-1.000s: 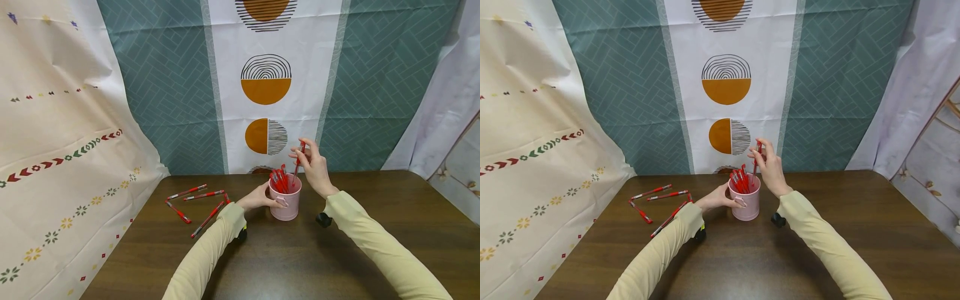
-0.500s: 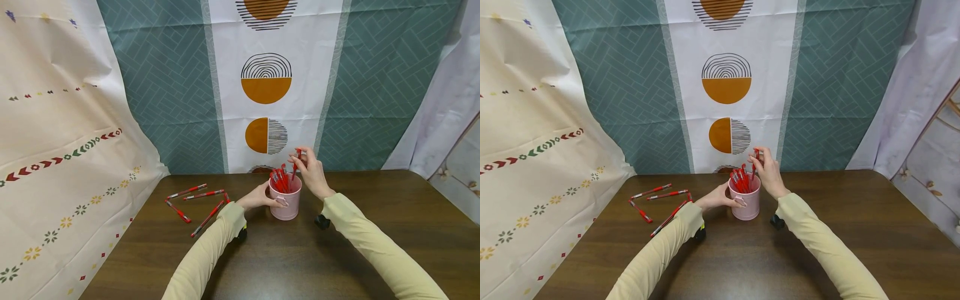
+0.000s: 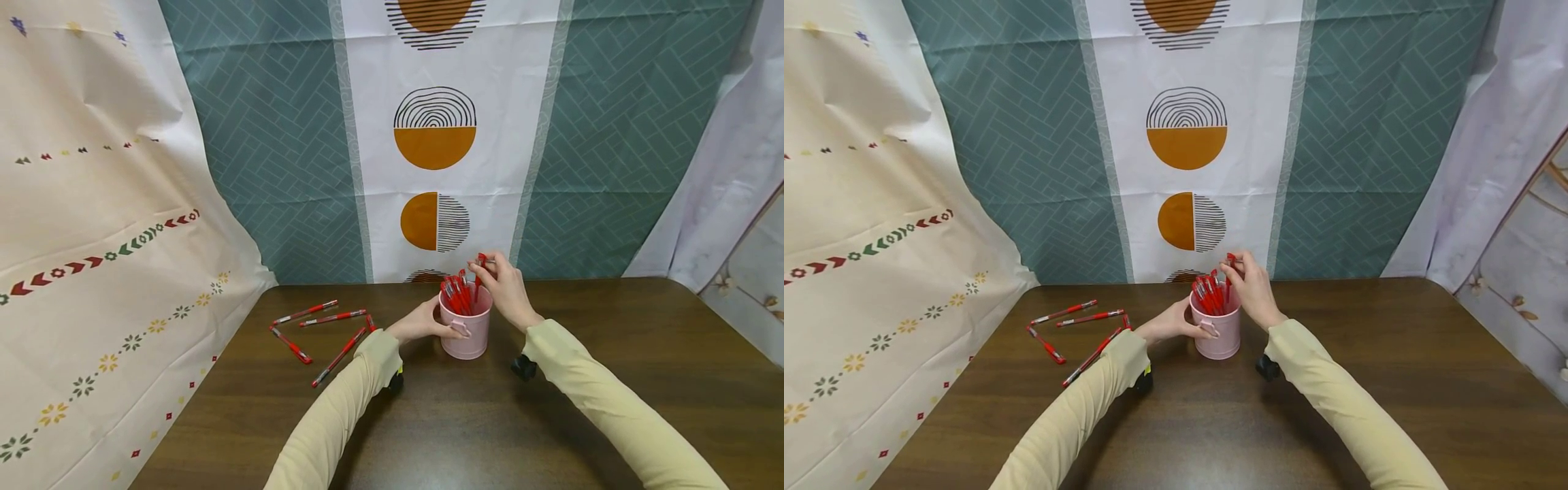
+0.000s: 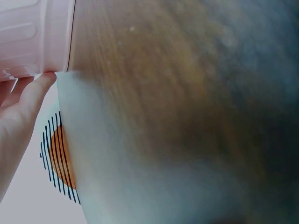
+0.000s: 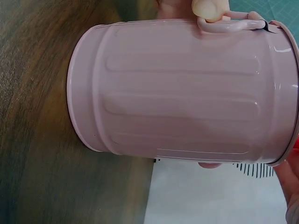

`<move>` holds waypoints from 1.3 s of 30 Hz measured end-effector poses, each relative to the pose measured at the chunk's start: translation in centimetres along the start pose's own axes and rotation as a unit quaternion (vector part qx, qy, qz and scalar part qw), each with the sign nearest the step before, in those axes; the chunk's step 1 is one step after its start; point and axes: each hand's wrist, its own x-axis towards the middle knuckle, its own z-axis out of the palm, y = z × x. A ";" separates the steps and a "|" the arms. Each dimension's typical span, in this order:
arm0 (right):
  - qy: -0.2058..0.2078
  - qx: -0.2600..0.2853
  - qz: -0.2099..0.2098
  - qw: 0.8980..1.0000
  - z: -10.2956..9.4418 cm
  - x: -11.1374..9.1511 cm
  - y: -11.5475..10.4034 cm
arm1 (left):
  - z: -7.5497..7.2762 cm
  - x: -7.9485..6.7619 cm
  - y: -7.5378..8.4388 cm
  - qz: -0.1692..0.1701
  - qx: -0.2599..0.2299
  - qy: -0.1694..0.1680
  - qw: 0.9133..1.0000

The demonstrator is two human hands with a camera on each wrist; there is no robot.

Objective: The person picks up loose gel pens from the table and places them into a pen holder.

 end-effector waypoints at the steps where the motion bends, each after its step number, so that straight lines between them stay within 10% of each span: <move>1: 0.001 -0.001 0.009 1.000 0.0 0.0 0.1 | 0.0 0.0 0.0 0.001 -0.002 -0.002 1.000; 24: -0.096 -0.057 0.113 0.987 0.3 0.2 0.3 | 0.1 0.0 -0.1 0.003 0.028 0.008 1.000; 39: -0.114 -0.085 0.099 0.985 0.0 1.2 -0.1 | 0.0 0.0 -0.2 0.018 0.023 0.003 1.000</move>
